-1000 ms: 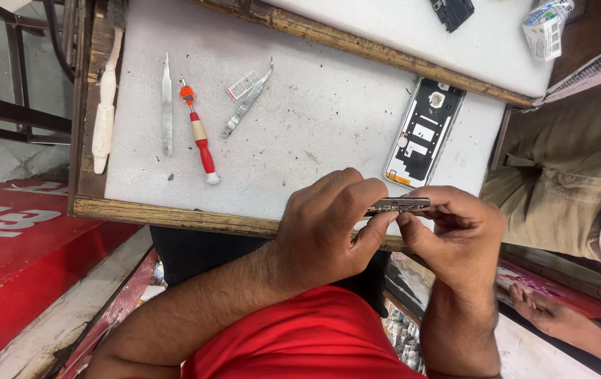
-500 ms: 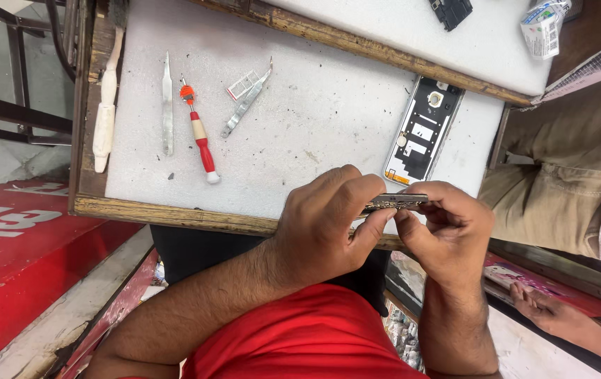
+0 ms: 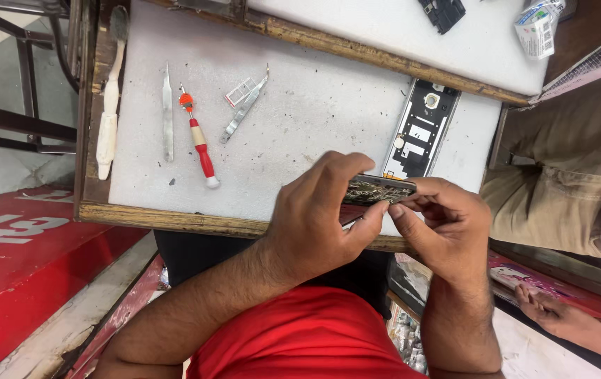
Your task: The person reassembles a disassembled smartphone by placing the battery and motherboard into the chassis and connecting internal cables. They use a metal spudger to carefully tuck and secure the ribbon cables before setting the device down.
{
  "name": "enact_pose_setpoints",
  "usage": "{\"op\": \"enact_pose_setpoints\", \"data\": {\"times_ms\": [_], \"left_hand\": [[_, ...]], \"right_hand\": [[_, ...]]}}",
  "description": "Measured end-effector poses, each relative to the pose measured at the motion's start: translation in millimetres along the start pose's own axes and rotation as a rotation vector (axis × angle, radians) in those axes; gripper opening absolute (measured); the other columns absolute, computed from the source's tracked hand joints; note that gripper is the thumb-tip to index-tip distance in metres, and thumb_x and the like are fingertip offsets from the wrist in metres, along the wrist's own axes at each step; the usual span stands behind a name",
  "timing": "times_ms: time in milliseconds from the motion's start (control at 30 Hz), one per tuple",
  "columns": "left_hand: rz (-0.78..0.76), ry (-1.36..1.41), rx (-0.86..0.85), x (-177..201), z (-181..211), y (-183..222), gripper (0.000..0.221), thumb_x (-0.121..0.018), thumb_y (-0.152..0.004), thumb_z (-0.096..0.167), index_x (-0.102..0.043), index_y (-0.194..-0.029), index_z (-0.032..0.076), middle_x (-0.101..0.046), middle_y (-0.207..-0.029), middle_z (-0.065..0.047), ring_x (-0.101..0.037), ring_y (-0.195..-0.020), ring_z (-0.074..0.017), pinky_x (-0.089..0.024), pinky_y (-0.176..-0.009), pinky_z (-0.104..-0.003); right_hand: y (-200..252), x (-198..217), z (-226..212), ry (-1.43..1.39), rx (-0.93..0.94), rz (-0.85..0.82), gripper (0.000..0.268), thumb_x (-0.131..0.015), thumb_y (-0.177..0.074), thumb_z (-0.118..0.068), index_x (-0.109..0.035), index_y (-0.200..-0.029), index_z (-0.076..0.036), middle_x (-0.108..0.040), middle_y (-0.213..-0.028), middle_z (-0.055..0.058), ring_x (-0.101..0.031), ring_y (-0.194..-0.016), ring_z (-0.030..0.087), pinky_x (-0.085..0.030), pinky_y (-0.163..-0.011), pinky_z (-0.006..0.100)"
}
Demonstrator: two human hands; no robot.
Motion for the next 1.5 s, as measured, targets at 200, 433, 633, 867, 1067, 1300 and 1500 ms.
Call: {"op": "enact_pose_setpoints", "data": {"times_ms": [200, 433, 633, 867, 1067, 1300, 1500], "left_hand": [[-0.048, -0.021, 0.044, 9.1, 8.5, -2.4, 0.067, -0.08, -0.09, 0.014, -0.043, -0.145, 0.006, -0.063, -0.125, -0.017, -0.074, -0.108, -0.0292, -0.065, -0.089, -0.036], [-0.086, 0.066, 0.094, 5.3, 6.7, -3.6, 0.048, -0.076, -0.096, 0.009, -0.047, -0.135, 0.007, -0.063, -0.119, -0.014, -0.075, -0.103, -0.025, -0.064, -0.084, -0.033], [-0.063, 0.092, 0.143, 0.6, 13.3, 1.1, 0.032, -0.074, -0.097, 0.006, -0.054, -0.121, 0.008, -0.062, -0.094, -0.006, -0.068, -0.08, -0.0176, -0.055, -0.067, -0.033], [-0.044, 0.034, 0.089, -3.8, 20.2, 2.9, 0.032, -0.073, -0.097, 0.004, -0.054, -0.122, 0.008, -0.058, -0.092, -0.006, -0.065, -0.082, -0.0199, -0.054, -0.067, -0.035], [-0.017, 0.018, 0.045, -4.3, 23.0, 6.4, 0.036, -0.073, -0.097, 0.003, -0.054, -0.126, 0.009, -0.057, -0.095, -0.006, -0.066, -0.085, -0.0224, -0.055, -0.07, -0.036], [-0.046, 0.02, 0.035, -4.7, 22.9, 8.6, 0.035, -0.074, -0.096, 0.003, -0.055, -0.124, 0.01, -0.055, -0.091, -0.004, -0.064, -0.084, -0.02, -0.054, -0.067, -0.034], [-0.032, 0.004, 0.018, -6.3, 23.9, 11.2, 0.034, -0.074, -0.096, 0.003, -0.056, -0.124, 0.01, -0.055, -0.089, -0.004, -0.063, -0.082, -0.0195, -0.054, -0.067, -0.034]], "right_hand": [[3.4, -3.4, -3.1, 0.028, 0.047, 0.025, 0.026, -0.076, -0.092, 0.007, -0.069, -0.117, 0.007, -0.075, -0.102, 0.013, -0.072, -0.094, 0.012, -0.059, -0.082, 0.023], [2.9, -7.2, -12.6, 0.04, 0.1, 0.019, 0.029, -0.074, -0.093, 0.008, -0.068, -0.121, 0.009, -0.075, -0.104, 0.015, -0.074, -0.097, 0.015, -0.06, -0.087, 0.024], [5.5, -6.6, -21.0, 0.131, 0.081, 0.057, 0.029, -0.078, -0.089, 0.006, -0.069, -0.116, 0.008, -0.076, -0.102, 0.014, -0.075, -0.098, 0.015, -0.062, -0.092, 0.027], [6.2, -6.2, -29.3, 0.206, 0.043, 0.074, 0.02, -0.079, -0.089, 0.004, -0.072, -0.108, 0.005, -0.076, -0.098, 0.009, -0.074, -0.094, 0.012, -0.06, -0.089, 0.024], [3.9, -4.2, -34.9, 0.271, 0.022, 0.051, 0.019, -0.08, -0.087, 0.003, -0.071, -0.104, 0.004, -0.075, -0.093, 0.008, -0.073, -0.089, 0.01, -0.059, -0.084, 0.023], [1.8, 0.3, -37.4, 0.222, 0.003, -0.034, 0.02, -0.078, -0.086, 0.005, -0.07, -0.105, 0.004, -0.075, -0.097, 0.009, -0.074, -0.095, 0.012, -0.06, -0.089, 0.024], [3.9, 5.1, -30.2, 0.095, 0.006, -0.1, 0.019, -0.075, -0.089, 0.007, -0.068, -0.107, 0.003, -0.074, -0.102, 0.01, -0.072, -0.097, 0.012, -0.06, -0.092, 0.026]]}}
Point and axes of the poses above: each hand's wrist, its own y-axis away from the middle knuckle, its own x-axis out of the back of the hand, z = x × y, the point moved 2 cm from there along -y, towards the middle knuckle
